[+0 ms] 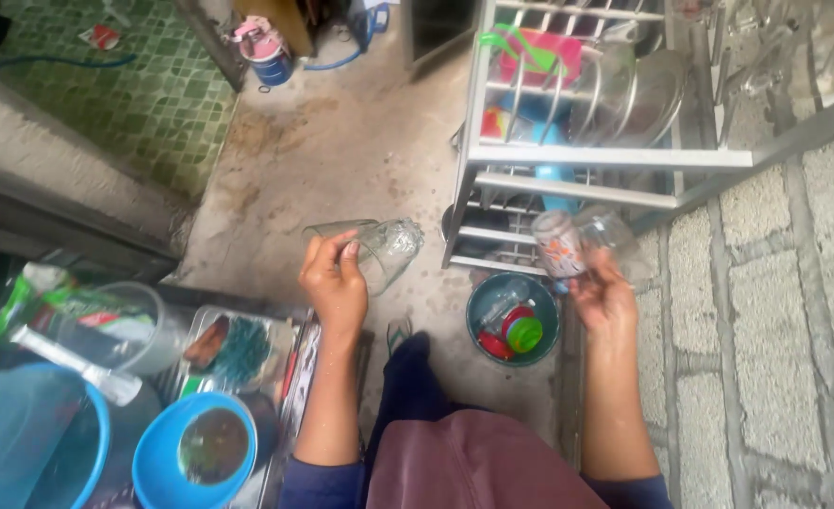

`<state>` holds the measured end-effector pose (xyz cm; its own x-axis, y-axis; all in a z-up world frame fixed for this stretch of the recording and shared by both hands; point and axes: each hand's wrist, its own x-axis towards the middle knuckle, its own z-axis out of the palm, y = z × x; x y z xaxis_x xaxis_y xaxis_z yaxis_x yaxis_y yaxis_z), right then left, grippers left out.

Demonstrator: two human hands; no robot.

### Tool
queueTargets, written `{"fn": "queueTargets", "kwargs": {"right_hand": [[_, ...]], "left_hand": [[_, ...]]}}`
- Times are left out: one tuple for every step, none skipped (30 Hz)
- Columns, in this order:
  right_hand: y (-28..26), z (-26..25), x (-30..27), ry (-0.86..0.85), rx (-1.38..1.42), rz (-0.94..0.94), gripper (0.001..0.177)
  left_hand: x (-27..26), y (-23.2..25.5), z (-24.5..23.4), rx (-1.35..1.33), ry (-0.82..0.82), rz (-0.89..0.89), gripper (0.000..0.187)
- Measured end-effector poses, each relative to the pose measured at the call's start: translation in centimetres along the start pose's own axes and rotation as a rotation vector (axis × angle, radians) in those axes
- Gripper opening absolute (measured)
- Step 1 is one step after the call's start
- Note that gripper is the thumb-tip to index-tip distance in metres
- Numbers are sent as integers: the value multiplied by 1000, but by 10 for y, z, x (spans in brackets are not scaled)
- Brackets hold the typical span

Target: Washing various glasses, plates, and bowls in an outdoor sink.

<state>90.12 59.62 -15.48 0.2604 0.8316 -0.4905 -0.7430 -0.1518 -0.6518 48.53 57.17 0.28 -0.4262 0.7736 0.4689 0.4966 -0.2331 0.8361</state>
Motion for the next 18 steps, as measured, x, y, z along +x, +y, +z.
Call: {"fn": "queueTargets", "kwargs": {"right_hand": [[-5, 0, 5, 7, -1, -6, 31], [-11, 1, 12, 70, -12, -45, 31], [-18, 2, 20, 134, -24, -84, 31], [-22, 1, 34, 142, -15, -99, 31], [-25, 0, 48, 172, 6, -147, 29], [-22, -2, 56, 211, 35, -191, 27], [-23, 1, 56, 229, 53, -203, 27], [-25, 11, 63, 252, 4, -230, 27], [-27, 21, 70, 277, -45, -257, 26], [-27, 29, 74, 295, -18, -283, 26], [-26, 37, 79, 305, 64, -268, 28], [-25, 35, 73, 329, 136, -246, 30], [-20, 33, 71, 360, 153, -264, 30], [-19, 33, 72, 374, 178, -276, 32], [-18, 32, 71, 387, 203, -288, 34], [-19, 36, 70, 407, 220, -307, 34], [-19, 39, 67, 426, 281, -345, 35], [-19, 38, 62, 445, 338, -380, 37]], "left_hand": [[10, -10, 11, -7, -6, -2, 18], [23, -19, 26, -10, -16, -14, 18], [37, -29, 41, -13, -25, -25, 17], [53, -36, 56, -27, -37, -17, 17], [71, -44, 70, -40, -52, -16, 17], [89, -51, 81, -48, -79, -13, 16], [102, -64, 91, -56, -103, -2, 16], [125, -75, 107, -63, -136, 10, 15], [149, -85, 124, -69, -169, 23, 15], [177, -88, 138, -90, -195, 48, 15], [204, -92, 151, -110, -235, 25, 15], [219, -95, 164, -123, -286, -17, 15], [233, -98, 180, -138, -323, -10, 15], [247, -99, 197, -176, -355, -31, 15], [260, -100, 214, -214, -389, -52, 16], [272, -105, 235, -228, -416, -42, 16], [281, -109, 256, -270, -453, -57, 15], [285, -114, 275, -309, -489, -77, 15]]}}
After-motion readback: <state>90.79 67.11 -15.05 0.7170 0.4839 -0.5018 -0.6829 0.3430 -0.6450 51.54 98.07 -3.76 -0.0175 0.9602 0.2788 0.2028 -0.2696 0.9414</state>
